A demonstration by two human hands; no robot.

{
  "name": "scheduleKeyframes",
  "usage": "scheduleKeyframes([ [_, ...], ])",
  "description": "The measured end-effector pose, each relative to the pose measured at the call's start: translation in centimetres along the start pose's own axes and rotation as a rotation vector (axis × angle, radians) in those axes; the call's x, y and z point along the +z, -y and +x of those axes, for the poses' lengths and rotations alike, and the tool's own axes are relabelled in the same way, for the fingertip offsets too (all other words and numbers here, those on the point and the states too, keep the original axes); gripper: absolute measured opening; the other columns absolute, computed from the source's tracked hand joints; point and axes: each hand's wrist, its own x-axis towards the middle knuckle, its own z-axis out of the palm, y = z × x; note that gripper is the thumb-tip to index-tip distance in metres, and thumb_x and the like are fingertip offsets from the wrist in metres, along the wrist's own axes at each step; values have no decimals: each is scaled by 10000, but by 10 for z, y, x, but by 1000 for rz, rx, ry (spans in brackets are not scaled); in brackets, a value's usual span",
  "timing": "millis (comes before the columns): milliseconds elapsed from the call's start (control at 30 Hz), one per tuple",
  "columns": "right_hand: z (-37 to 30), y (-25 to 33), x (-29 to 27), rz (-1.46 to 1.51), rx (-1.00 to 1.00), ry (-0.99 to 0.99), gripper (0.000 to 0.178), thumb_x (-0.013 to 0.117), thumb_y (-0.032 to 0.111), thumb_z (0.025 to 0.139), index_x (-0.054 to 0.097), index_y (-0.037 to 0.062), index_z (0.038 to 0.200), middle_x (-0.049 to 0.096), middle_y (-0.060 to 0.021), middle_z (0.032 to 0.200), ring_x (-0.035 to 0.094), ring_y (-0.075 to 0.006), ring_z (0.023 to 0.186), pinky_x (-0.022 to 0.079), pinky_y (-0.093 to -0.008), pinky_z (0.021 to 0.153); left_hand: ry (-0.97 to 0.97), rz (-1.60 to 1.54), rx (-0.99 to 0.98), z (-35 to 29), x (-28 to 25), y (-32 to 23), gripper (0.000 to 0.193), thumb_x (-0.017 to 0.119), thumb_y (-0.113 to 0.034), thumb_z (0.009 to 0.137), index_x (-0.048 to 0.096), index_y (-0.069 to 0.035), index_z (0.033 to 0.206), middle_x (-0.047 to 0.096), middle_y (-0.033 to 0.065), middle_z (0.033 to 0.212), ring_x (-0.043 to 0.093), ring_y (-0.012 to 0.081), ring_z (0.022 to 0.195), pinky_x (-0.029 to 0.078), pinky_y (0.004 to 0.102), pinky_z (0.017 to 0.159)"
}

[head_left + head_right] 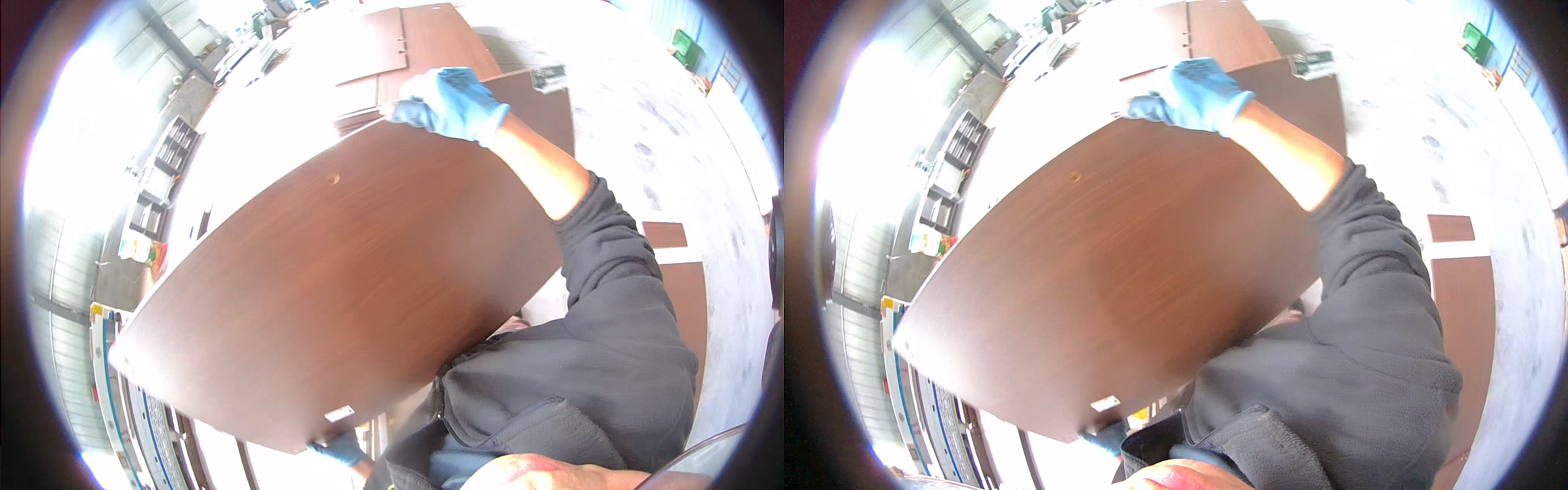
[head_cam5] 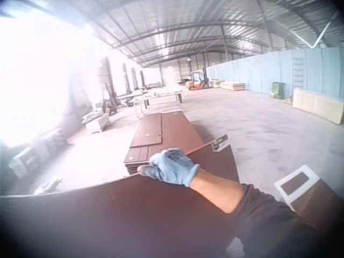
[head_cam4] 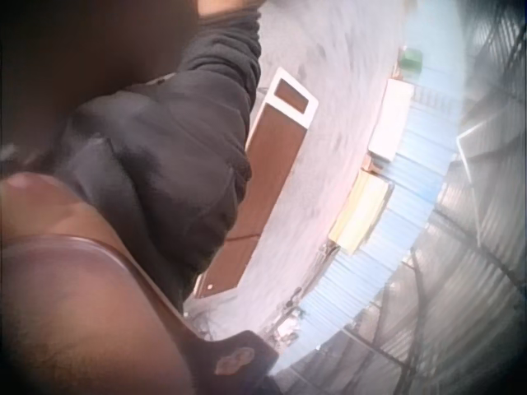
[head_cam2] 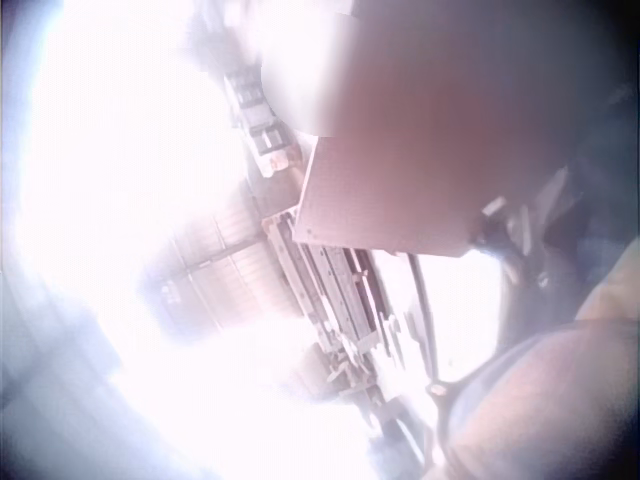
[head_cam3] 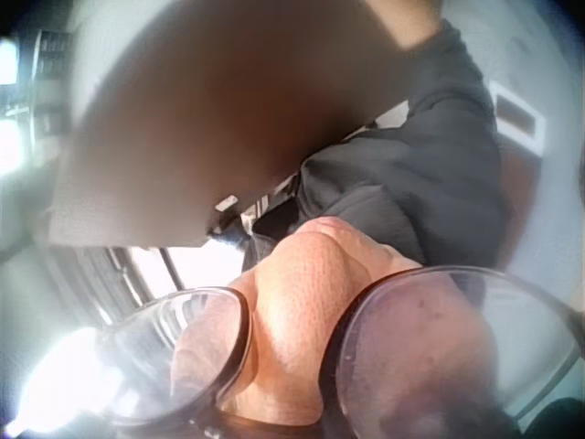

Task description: The person wipes a large brown wood panel with a cloth, then flips it to wipe the other side. They place the panel on a stack of similar panels and repeat the wiping process on another panel.

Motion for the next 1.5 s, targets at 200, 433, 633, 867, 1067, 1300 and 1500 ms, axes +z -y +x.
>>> scheduleKeyframes([
  [200, -80, -233, -118, -150, 320, 112, 691, 539, 672, 1042, 744, 57, 800, 678, -168, 706, 688, -375, 735, 534, -458, 734, 149, 165, -283, -4, 183, 201, 638, 557, -658, 1007, 698, -120, 1319, 732, 49, 1205, 698, 204, 1045, 594, 394, 926],
  [433, -79, -497, -271, -286, 618, 104, 495, 541, 445, 1114, 779, 16, 1179, 620, -54, 762, 649, -176, 784, 516, -381, 738, 328, 372, -295, -7, 455, 332, 664, 551, -650, 1046, 641, -110, 1422, 686, 89, 1319, 634, 261, 1196, 550, 467, 1019],
  [633, -158, -716, -308, -958, 445, 378, 489, 458, 393, 1127, 650, 90, 1459, 736, -246, 1140, 698, -413, 1033, 531, -440, 848, 558, 158, -493, -75, 581, 584, 633, 701, -535, 1030, 623, -108, 1491, 634, 113, 1510, 561, 298, 1399, 448, 515, 1203],
  [867, -276, -820, -378, -684, 1228, 273, 917, 367, 771, 1050, 741, -54, 1194, 691, -388, 1175, 674, -522, 1204, 523, -541, 983, 576, 206, -1074, -90, 710, 788, 611, 716, -513, 1026, 627, -119, 1484, 663, 90, 1484, 617, 305, 1344, 442, 534, 1212],
  [1067, -433, -868, -488, -852, 1421, 181, 785, 381, 648, 1107, 637, -2, 1465, 666, -301, 1414, 635, -471, 1322, 487, -494, 1118, 739, 323, -1347, -141, 825, 970, 640, 736, -524, 1000, 642, -107, 1475, 660, 101, 1495, 620, 296, 1348, 446, 524, 1211],
  [1300, -510, -909, -593, -1059, 1755, 161, 885, 359, 740, 1077, 695, -10, 1403, 683, -298, 1398, 652, -467, 1298, 507, -487, 1102, 792, 496, -1563, -270, 917, 1174, 608, 750, -567, 970, 717, -106, 1365, 724, 87, 1392, 668, 263, 1269, 490, 478, 1169],
  [1500, -501, -1066, -656, -959, 1808, 168, 922, 331, 762, 1071, 722, -26, 1348, 683, -322, 1372, 644, -483, 1295, 500, -504, 1105, 730, 469, -1658, -341, 990, 1318, 617, 728, -553, 994, 684, -112, 1423, 713, 81, 1413, 659, 269, 1288, 469, 479, 1189],
])
